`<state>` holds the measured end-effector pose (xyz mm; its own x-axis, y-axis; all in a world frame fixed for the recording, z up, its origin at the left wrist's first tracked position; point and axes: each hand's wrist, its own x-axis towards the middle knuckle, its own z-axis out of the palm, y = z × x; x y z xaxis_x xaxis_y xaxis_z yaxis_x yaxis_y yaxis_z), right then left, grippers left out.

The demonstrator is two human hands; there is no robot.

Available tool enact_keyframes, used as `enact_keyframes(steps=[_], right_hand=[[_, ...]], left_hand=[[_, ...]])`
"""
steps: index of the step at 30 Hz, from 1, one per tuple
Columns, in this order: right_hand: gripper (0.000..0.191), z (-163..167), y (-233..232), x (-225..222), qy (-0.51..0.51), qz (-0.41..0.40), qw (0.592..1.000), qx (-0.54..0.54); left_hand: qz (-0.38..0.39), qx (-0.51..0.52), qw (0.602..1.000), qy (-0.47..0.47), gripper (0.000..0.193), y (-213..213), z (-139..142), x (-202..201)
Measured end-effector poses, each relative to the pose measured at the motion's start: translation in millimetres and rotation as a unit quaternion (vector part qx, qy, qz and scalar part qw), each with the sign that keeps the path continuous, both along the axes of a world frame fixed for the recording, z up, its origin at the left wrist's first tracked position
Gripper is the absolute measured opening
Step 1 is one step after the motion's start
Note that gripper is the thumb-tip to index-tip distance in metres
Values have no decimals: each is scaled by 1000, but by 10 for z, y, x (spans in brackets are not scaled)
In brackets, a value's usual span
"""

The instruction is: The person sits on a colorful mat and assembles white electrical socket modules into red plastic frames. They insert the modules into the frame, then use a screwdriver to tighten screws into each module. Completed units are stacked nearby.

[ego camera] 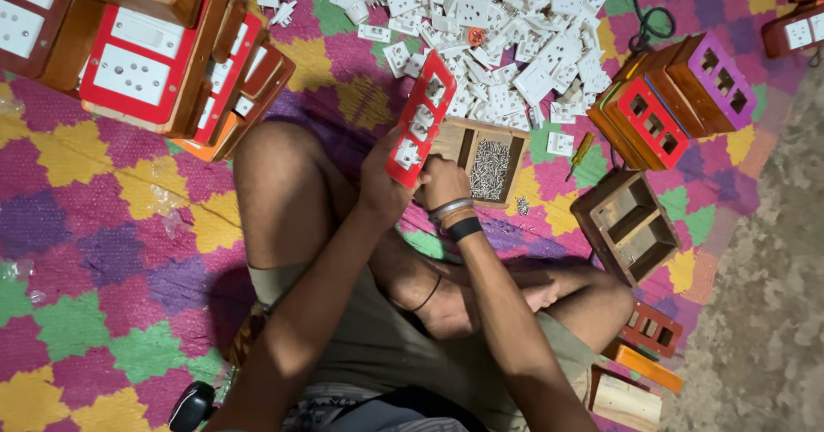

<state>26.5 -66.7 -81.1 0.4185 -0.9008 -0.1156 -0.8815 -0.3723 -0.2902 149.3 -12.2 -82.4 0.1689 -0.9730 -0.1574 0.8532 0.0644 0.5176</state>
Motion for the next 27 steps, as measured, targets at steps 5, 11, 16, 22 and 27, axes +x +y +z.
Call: enact_keyframes(steps=[5,11,16,22,27], right_hand=[[8,7,49,-38,-107,-20,994,-19],[12,-12,26,-266,-494,-157,834,188],[20,-3,-90,-346,-652,-254,697,156],[23,110,-184,-262,-668,-237,694,131],[25,83,-162,-234,-681,-212,692,111]], left_hand=[[-12,35,999,39,41,-31,16,39],[-38,32,984,170,41,-56,65,70],[-60,55,989,122,41,-40,-2,-5],[-79,64,988,118,44,-14,-37,-93],[-81,60,987,128,39,-10,-45,-80]])
